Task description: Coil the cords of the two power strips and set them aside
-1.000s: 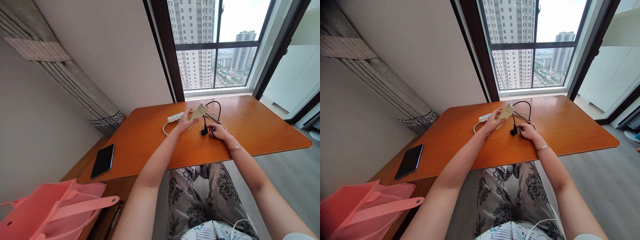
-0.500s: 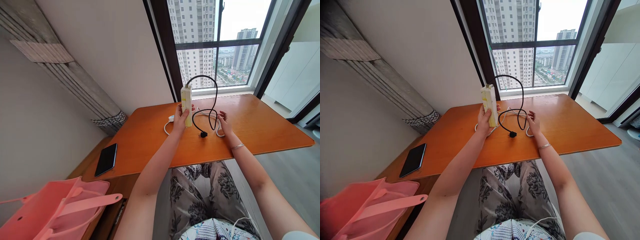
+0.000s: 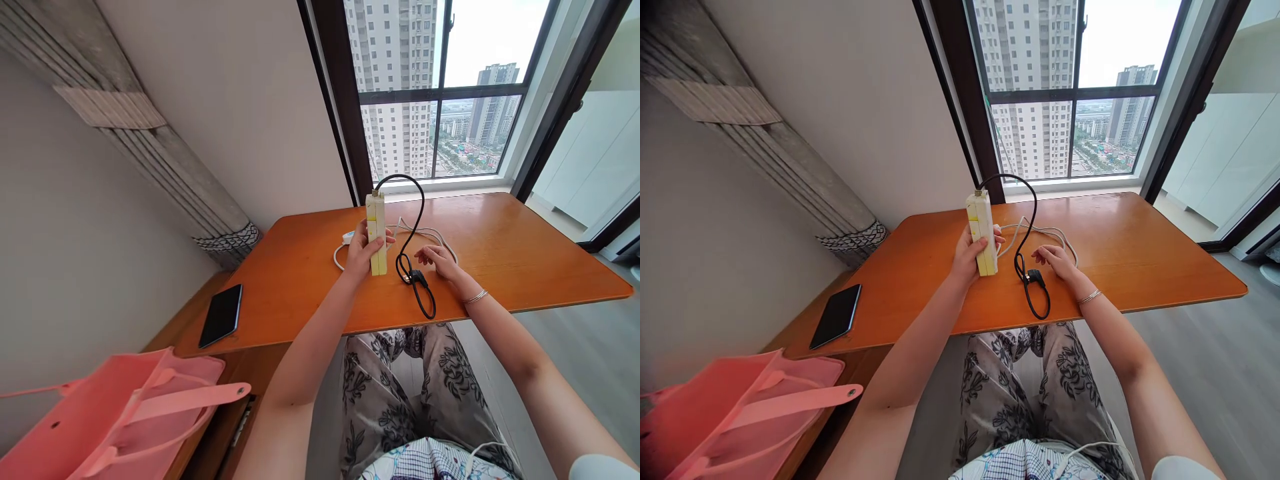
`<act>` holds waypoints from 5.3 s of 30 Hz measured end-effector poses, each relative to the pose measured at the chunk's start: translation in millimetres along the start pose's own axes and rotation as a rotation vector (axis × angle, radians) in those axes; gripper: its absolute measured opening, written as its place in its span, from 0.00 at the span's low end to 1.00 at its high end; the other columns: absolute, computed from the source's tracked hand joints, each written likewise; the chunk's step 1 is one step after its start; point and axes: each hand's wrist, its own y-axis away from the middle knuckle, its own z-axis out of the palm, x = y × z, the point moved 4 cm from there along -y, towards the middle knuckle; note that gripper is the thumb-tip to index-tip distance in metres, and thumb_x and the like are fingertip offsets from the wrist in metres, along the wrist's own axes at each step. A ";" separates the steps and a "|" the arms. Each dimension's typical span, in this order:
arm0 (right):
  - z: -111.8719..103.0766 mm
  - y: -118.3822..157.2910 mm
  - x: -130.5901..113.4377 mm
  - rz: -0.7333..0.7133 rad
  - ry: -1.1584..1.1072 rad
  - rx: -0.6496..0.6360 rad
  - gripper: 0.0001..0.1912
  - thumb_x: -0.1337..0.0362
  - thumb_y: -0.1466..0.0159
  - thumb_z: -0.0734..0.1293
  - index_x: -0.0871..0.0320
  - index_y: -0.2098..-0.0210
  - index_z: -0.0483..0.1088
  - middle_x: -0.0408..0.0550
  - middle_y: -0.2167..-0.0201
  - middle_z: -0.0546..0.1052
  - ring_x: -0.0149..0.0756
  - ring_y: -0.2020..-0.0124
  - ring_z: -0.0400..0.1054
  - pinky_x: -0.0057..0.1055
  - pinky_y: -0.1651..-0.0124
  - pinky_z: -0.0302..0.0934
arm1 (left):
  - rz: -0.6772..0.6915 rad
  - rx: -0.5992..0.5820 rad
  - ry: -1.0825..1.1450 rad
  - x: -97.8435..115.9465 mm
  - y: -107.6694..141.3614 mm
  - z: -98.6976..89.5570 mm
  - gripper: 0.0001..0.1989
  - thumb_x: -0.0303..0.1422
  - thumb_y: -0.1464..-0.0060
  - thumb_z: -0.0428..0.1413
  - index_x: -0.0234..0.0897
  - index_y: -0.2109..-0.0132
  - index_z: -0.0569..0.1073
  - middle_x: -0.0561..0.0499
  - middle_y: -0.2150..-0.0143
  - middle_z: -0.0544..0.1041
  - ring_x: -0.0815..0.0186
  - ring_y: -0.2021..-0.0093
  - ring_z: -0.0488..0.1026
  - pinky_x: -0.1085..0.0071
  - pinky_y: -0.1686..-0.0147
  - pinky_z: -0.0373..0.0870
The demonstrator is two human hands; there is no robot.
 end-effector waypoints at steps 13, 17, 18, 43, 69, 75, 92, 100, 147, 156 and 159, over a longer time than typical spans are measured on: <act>29.4 65.7 -55.3 0.098 0.057 -0.205 0.24 0.47 0.36 0.63 0.57 0.49 0.68 0.40 0.76 0.69 0.32 0.76 0.64 0.30 0.72 0.59 | 0.124 0.189 -0.071 26.2 10.7 -24.4 0.22 0.45 0.56 0.65 0.42 0.56 0.72 0.52 0.61 0.76 0.65 0.65 0.76 0.66 0.61 0.73; -75.0 52.4 -71.6 -0.039 0.359 0.311 0.18 0.49 0.34 0.62 0.56 0.60 0.72 0.41 0.77 0.67 0.31 0.77 0.59 0.30 0.72 0.53 | 0.171 0.396 -0.036 38.3 7.6 -75.8 0.19 0.44 0.56 0.63 0.41 0.59 0.70 0.53 0.66 0.73 0.68 0.71 0.72 0.69 0.67 0.71; -102.8 51.0 -77.1 -0.075 0.466 0.412 0.17 0.50 0.34 0.62 0.56 0.60 0.73 0.42 0.76 0.68 0.32 0.76 0.60 0.31 0.71 0.53 | 0.165 0.458 -0.054 40.0 6.6 -92.0 0.19 0.44 0.56 0.63 0.41 0.60 0.70 0.54 0.67 0.73 0.69 0.72 0.71 0.70 0.69 0.69; -150.2 34.8 -30.8 0.153 1.432 0.134 0.34 0.59 0.40 0.67 0.60 0.35 0.64 0.61 0.37 0.67 0.59 0.33 0.53 0.60 0.34 0.43 | 0.056 0.456 -0.195 21.3 35.2 -139.7 0.25 0.43 0.65 0.68 0.40 0.60 0.69 0.54 0.66 0.74 0.68 0.70 0.72 0.71 0.70 0.67; -33.9 -15.9 -97.4 -0.139 -0.276 0.541 0.20 0.44 0.36 0.63 0.55 0.65 0.68 0.33 0.80 0.53 0.24 0.83 0.49 0.24 0.80 0.50 | -0.106 -0.217 -0.096 -36.9 41.6 6.8 0.43 0.42 0.64 0.73 0.40 0.41 0.66 0.51 0.61 0.72 0.64 0.61 0.71 0.65 0.58 0.69; -39.0 -24.1 -94.5 -0.037 -0.234 0.517 0.19 0.48 0.37 0.64 0.58 0.64 0.72 0.33 0.81 0.54 0.24 0.83 0.49 0.23 0.80 0.49 | -0.151 -0.287 -0.020 -48.0 41.3 21.5 0.42 0.41 0.63 0.73 0.44 0.42 0.65 0.53 0.61 0.72 0.66 0.62 0.71 0.67 0.60 0.68; -39.5 -31.3 -98.4 -0.013 -0.107 0.435 0.22 0.47 0.36 0.65 0.60 0.58 0.76 0.37 0.79 0.60 0.25 0.80 0.53 0.24 0.78 0.53 | -0.035 -0.302 -0.231 24.0 10.1 43.2 0.21 0.52 0.46 0.60 0.36 0.64 0.77 0.45 0.63 0.79 0.60 0.59 0.75 0.64 0.55 0.70; 13.9 -3.3 -72.9 0.026 0.340 -0.111 0.29 0.68 0.35 0.63 0.61 0.35 0.58 0.39 0.73 0.72 0.27 0.77 0.65 0.23 0.73 0.59 | -0.073 -0.104 0.055 34.4 5.0 40.5 0.24 0.55 0.49 0.61 0.36 0.64 0.72 0.55 0.74 0.73 0.75 0.81 0.64 0.72 0.75 0.66; -30.8 11.0 -155.9 -0.490 0.522 0.082 0.15 0.58 0.31 0.64 0.56 0.49 0.75 0.51 0.59 0.75 0.34 0.65 0.68 0.33 0.61 0.65 | -0.316 -0.376 0.186 29.4 21.9 47.0 0.25 0.55 0.49 0.60 0.38 0.71 0.64 0.62 0.85 0.59 0.74 0.86 0.57 0.68 0.70 0.70; -20.8 0.3 -139.6 -0.245 0.078 0.116 0.19 0.48 0.35 0.65 0.56 0.57 0.76 0.50 0.60 0.78 0.34 0.64 0.71 0.31 0.63 0.66 | -0.361 -0.426 0.229 32.4 19.8 40.3 0.23 0.50 0.49 0.64 0.36 0.70 0.66 0.64 0.86 0.55 0.77 0.87 0.56 0.71 0.71 0.70; -12.0 -6.6 -134.6 -0.104 -0.116 0.052 0.23 0.45 0.38 0.67 0.55 0.53 0.76 0.48 0.62 0.78 0.33 0.64 0.72 0.32 0.61 0.67 | -0.380 -0.413 0.229 34.5 15.0 37.7 0.20 0.47 0.49 0.64 0.35 0.68 0.69 0.63 0.83 0.56 0.77 0.86 0.58 0.70 0.68 0.73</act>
